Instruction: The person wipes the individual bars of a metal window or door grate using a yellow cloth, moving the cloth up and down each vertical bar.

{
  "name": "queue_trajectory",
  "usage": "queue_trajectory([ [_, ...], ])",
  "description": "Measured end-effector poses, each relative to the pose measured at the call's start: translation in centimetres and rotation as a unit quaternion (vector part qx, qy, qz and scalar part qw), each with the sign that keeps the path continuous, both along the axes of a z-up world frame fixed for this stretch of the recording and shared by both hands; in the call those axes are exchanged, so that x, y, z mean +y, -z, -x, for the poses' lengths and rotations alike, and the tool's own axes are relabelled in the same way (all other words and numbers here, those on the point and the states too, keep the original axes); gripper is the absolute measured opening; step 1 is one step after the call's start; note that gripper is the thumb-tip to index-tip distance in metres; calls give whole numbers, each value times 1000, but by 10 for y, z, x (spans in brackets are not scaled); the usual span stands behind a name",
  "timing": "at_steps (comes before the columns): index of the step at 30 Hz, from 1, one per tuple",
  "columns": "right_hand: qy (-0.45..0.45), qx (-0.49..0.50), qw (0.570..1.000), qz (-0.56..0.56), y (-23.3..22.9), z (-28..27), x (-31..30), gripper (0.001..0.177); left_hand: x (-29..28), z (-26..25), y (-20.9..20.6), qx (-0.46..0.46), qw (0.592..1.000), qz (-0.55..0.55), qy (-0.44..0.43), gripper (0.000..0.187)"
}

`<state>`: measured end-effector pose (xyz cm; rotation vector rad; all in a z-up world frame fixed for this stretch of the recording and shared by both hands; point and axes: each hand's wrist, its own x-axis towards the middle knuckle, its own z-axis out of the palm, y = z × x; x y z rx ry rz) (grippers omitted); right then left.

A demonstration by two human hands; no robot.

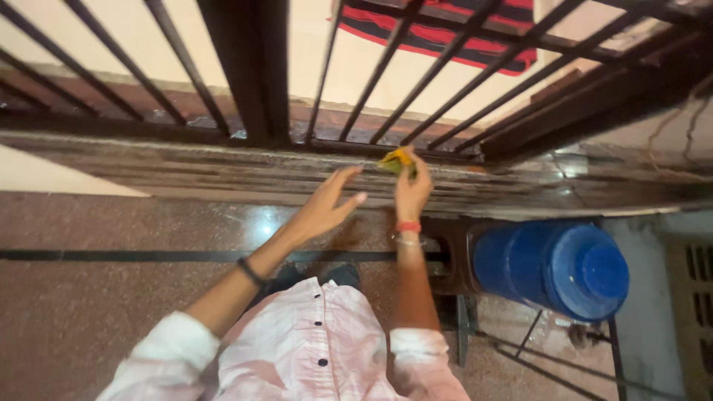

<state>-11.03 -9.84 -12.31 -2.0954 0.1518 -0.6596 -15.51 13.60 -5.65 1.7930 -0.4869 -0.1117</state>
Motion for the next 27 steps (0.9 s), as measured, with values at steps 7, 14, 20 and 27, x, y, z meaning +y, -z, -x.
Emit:
queue_trajectory([
  [7,-199,77,966,-148,7,97,63,37,40,73,115,331,943,19,-30,62],
  [14,-265,185,942,-89,11,137,107,34,40,92,117,485,836,243,-79,47],
  [20,-320,83,943,-23,-54,118,108,32,57,63,105,343,898,225,-159,29],
  [27,-342,138,928,-49,-105,96,117,29,59,44,79,216,922,290,-140,28],
])
